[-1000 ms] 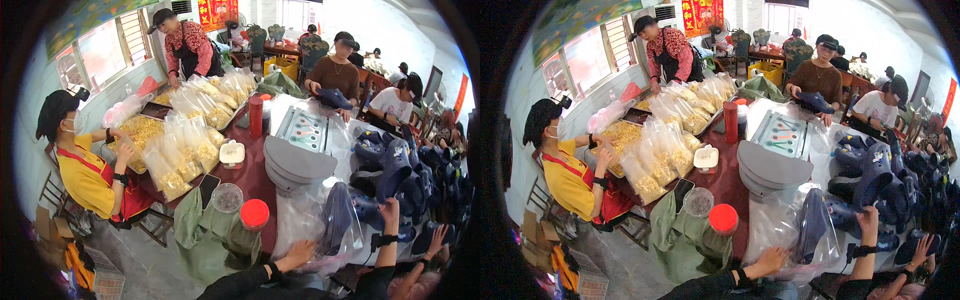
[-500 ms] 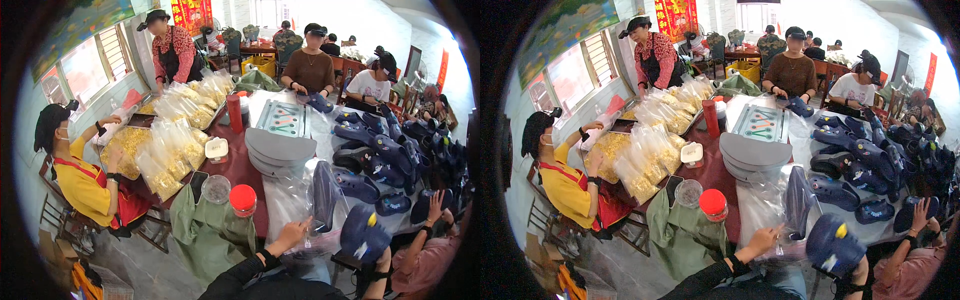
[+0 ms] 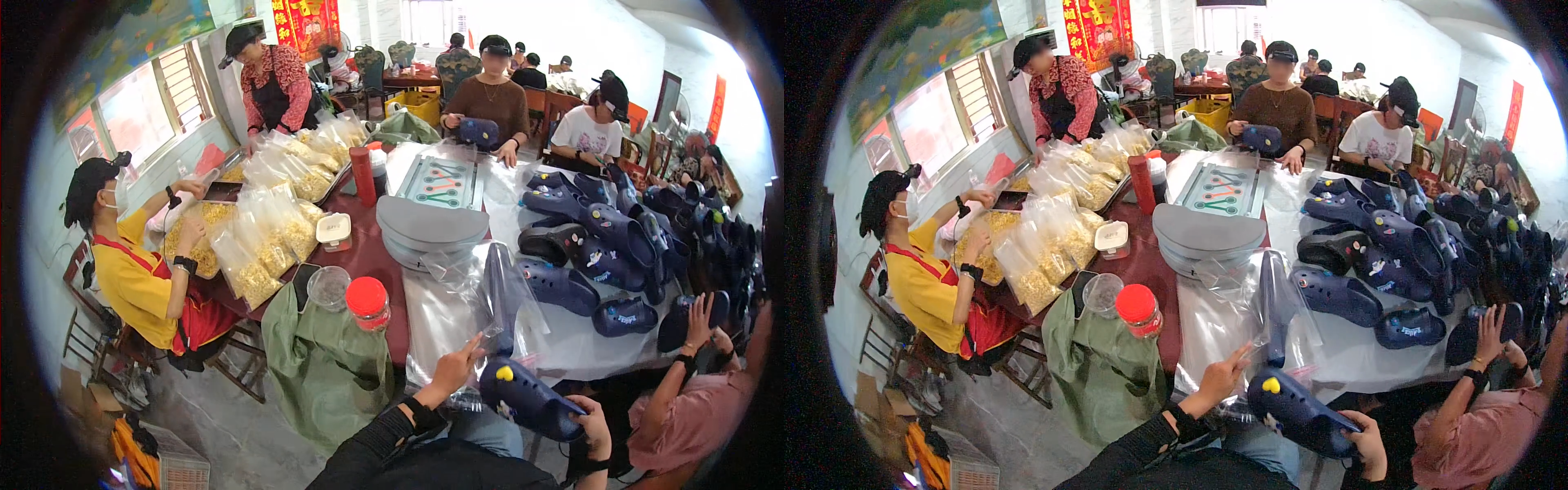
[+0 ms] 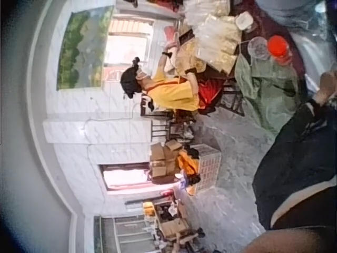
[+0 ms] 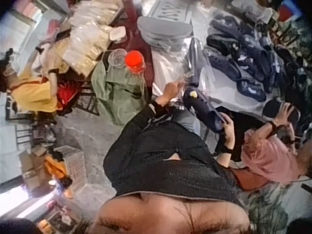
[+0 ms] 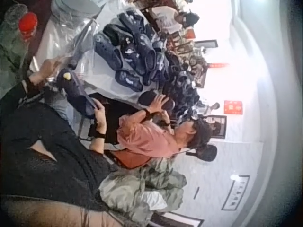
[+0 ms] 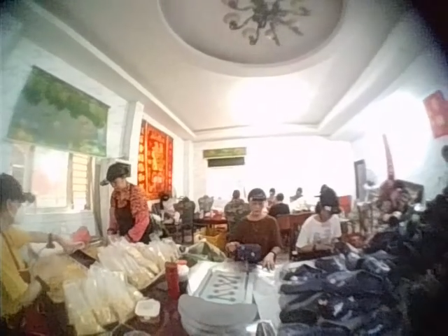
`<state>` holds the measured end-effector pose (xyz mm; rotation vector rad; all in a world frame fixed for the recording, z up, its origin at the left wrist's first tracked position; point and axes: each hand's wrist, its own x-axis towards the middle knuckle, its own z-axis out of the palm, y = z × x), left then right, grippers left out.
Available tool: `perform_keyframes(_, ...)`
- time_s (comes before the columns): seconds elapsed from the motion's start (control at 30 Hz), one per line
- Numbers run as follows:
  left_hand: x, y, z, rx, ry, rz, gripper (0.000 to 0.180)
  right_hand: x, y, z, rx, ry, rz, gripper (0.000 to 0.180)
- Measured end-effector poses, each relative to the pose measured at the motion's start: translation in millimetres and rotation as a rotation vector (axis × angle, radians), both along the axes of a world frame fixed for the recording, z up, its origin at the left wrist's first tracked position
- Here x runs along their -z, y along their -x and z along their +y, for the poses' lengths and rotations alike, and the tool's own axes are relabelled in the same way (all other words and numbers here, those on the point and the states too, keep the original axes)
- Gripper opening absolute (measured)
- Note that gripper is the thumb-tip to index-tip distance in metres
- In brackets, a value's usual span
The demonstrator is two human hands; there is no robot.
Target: Packing manufactured shoes into individual plastic bags and then into a larger green collection sack.
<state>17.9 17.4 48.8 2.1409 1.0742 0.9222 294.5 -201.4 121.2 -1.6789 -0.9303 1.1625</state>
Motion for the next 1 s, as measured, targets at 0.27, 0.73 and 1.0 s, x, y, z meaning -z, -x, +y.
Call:
perform_keyframes(0.27,3,-3,-12,-0.027,0.025,-0.004,0.044,22,62,11,0.319,-0.272,-0.241,0.044)
perform_keyframes(0.73,20,-6,-14,-0.013,0.112,-0.136,0.056,33,133,63,0.314,-0.422,-0.69,0.054)
perform_keyframes(1.0,12,-2,-10,0.034,0.093,-0.25,0.055,46,132,82,0.344,-0.407,-0.636,0.051)
